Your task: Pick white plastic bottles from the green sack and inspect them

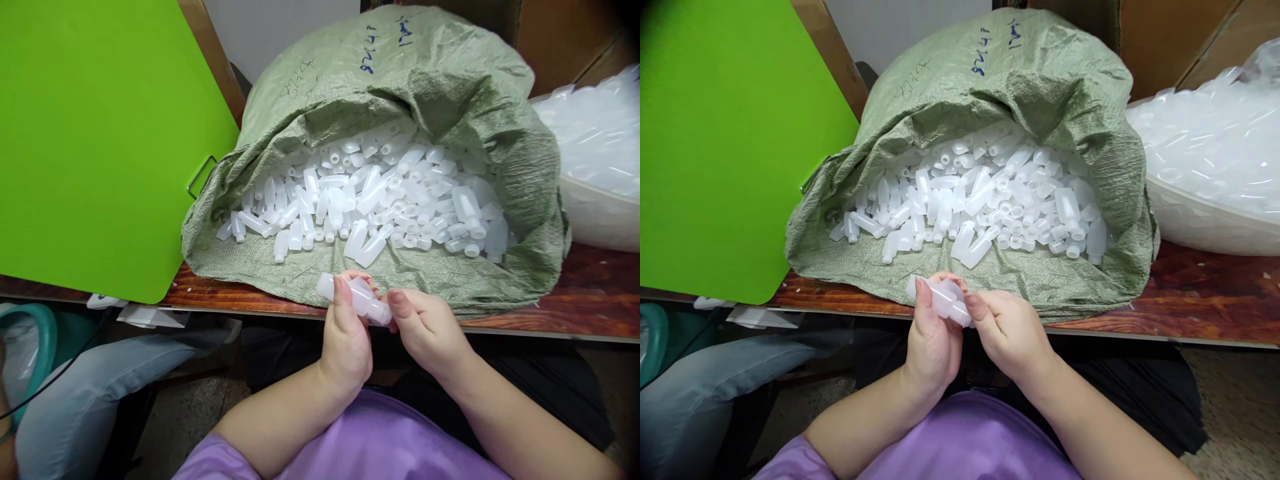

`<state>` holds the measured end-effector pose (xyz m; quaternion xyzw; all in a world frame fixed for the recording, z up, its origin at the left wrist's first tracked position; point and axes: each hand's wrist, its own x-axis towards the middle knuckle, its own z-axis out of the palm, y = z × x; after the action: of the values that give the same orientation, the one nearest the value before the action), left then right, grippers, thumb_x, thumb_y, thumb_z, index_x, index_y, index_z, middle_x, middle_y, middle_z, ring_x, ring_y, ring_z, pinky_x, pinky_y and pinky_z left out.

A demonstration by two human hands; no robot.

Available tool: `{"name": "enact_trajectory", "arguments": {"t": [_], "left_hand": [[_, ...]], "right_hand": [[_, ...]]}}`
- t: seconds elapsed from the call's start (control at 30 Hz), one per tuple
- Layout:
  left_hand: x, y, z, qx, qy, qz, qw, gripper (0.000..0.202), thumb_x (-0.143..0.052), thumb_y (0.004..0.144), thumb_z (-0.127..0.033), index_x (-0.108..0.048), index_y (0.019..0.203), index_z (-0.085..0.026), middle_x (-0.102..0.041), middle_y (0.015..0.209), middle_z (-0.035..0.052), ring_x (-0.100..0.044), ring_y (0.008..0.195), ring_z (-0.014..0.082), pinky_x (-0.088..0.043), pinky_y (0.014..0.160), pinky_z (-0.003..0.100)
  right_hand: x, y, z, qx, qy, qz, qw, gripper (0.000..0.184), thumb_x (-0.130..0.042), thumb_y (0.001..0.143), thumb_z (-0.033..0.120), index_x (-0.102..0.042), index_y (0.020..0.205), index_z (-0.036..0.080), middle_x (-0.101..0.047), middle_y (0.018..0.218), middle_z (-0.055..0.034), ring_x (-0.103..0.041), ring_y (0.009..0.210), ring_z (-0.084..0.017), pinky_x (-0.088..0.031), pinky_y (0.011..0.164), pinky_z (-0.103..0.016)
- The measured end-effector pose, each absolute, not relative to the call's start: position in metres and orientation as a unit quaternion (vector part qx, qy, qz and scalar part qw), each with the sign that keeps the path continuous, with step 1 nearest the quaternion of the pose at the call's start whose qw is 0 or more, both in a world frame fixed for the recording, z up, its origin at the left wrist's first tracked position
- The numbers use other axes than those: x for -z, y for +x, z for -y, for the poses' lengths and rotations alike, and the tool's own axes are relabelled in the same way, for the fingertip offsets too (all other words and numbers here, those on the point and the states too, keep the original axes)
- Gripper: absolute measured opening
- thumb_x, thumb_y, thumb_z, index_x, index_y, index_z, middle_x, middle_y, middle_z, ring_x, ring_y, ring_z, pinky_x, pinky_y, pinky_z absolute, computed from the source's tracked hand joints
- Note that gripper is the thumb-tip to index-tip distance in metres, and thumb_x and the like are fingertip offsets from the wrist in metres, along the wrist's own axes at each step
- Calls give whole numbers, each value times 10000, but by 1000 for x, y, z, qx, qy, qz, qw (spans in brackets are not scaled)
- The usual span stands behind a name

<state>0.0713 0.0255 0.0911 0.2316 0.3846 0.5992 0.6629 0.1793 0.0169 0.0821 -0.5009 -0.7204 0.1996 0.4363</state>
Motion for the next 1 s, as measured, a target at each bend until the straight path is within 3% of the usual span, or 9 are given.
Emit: {"name": "enact_trajectory", "arguments": {"t": [0.13,0.23,0.33,0.43,0.53,0.7,0.77,0.83,1.0], "left_hand": [[-90,72,-28,-607,214,-392,657,487,-459,821,-683,-543,849,-204,-545,740,-2,-518,671,123,-438,633,203],[-89,73,-28,-614,214,-396,649,490,-469,811,-689,-542,846,-205,-551,745,-3,-520,675,122,-442,642,204],[-88,73,-27,-616,215,-401,643,495,-470,808,-692,-545,863,-206,-555,757,0,-526,687,123,-446,647,202],[-88,73,-27,-619,208,-403,641,497,-474,806,-693,-544,889,-208,-559,758,1,-534,693,125,-453,657,207],[-88,73,-29,-627,191,-391,646,470,-487,817,-667,-541,888,-205,-558,756,0,-538,696,123,-457,663,207],[-89,74,-31,-637,172,-378,649,449,-467,846,-639,-539,882,-197,-556,757,2,-544,687,120,-462,664,212],[-90,73,-31,-637,169,-375,652,445,-471,846,-636,-540,877,-198,-556,754,2,-543,685,122,-460,662,214],[-90,73,-30,-632,163,-376,658,450,-485,834,-644,-544,890,-201,-556,754,1,-545,687,125,-454,652,212],[-87,73,-31,-634,155,-382,654,440,-512,823,-634,-545,892,-201,-558,770,-4,-544,695,119,-455,676,214]], "right_hand": [[-75,180,-15,-85,-461,732,493,292,-604,836,363,-525,1049,179,-610,890,-62,-602,805,-165,-515,697,-292],[-74,180,-14,-96,-453,756,463,61,-545,877,223,-554,933,198,-600,798,-28,-591,745,-128,-494,656,-246],[-76,180,-13,-124,-463,756,447,177,-438,931,316,-564,899,196,-593,743,-31,-569,670,-135,-473,582,-262],[-75,179,-12,-61,-456,752,473,239,-581,856,320,-527,1051,192,-633,875,-58,-607,786,-167,-503,684,-300],[-73,177,-12,-125,-482,738,456,94,-496,901,213,-537,986,215,-618,755,1,-586,652,-110,-481,599,-235],[-71,174,-14,-65,-466,749,466,274,-607,834,313,-522,1064,192,-634,872,-52,-593,756,-163,-490,685,-302],[-70,174,-14,-103,-473,760,434,97,-474,911,257,-553,933,205,-611,736,-16,-575,678,-143,-462,628,-279],[-69,175,-15,-124,-485,752,428,189,-402,939,305,-554,918,196,-604,749,-33,-570,685,-153,-458,613,-287],[-68,171,-13,-43,-461,758,460,264,-576,853,272,-483,1087,194,-615,863,-55,-589,776,-171,-489,702,-309]]}}
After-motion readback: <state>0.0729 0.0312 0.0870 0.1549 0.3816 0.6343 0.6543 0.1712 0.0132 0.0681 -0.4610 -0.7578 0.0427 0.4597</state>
